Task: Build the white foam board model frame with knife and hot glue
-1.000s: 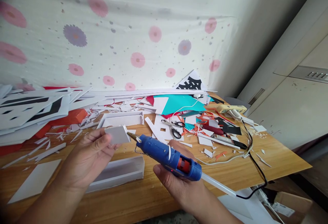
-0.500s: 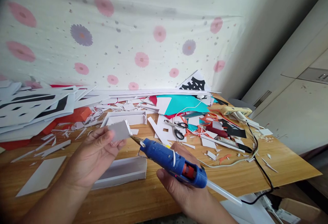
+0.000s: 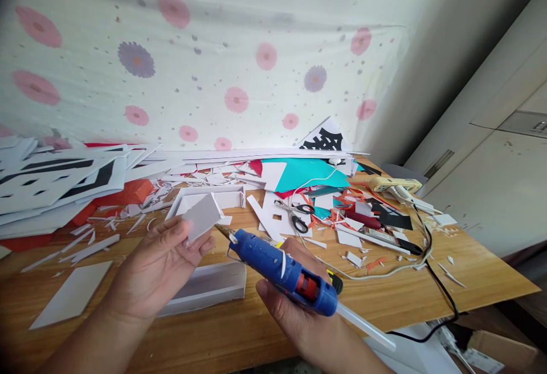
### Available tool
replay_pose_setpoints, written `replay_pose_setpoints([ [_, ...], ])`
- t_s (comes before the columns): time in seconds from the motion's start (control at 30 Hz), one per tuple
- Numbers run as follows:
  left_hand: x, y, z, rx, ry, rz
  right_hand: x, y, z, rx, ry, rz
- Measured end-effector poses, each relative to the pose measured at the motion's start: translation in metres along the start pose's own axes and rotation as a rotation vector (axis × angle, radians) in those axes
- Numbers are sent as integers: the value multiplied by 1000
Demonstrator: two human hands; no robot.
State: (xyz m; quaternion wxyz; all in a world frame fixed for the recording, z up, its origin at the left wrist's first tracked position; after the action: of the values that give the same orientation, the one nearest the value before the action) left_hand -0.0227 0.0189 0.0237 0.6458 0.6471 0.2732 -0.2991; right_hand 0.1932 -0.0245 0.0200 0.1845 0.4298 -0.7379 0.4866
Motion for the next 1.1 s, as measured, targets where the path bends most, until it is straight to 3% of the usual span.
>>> replay_pose_setpoints([
  [0.1,2,0,1,38,-8,-30,1,6,-2,103,26,-31],
  [0.3,2,3,1,-2,-1,21,17,14,-7,-43,-118,-60],
  [0.6,-1,6,4,-66,-32,47,34,13,-13,24,-219,-74],
  [0.7,0,5,4,-61,-30,51,32,15,-12,7,-218,-74],
  [0.87,0,5,4,-22,-13,66,21,19,-6,-140,-190,-26],
  [1.1,0,6,5,13,-5,19,13,14,-5,-173,-95,120],
])
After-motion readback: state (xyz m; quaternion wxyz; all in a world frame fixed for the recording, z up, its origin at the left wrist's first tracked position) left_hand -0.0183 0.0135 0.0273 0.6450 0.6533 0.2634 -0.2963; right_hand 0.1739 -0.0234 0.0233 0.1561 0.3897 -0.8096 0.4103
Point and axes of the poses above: each hand's wrist, its own z-axis away from the middle knuckle, its own y-axis out of the palm, x = y × z, the point moved 4 cm from there along -z, towards the middle knuckle, and after that the axes turned 3 degrees about z, right-handed, at the moved point
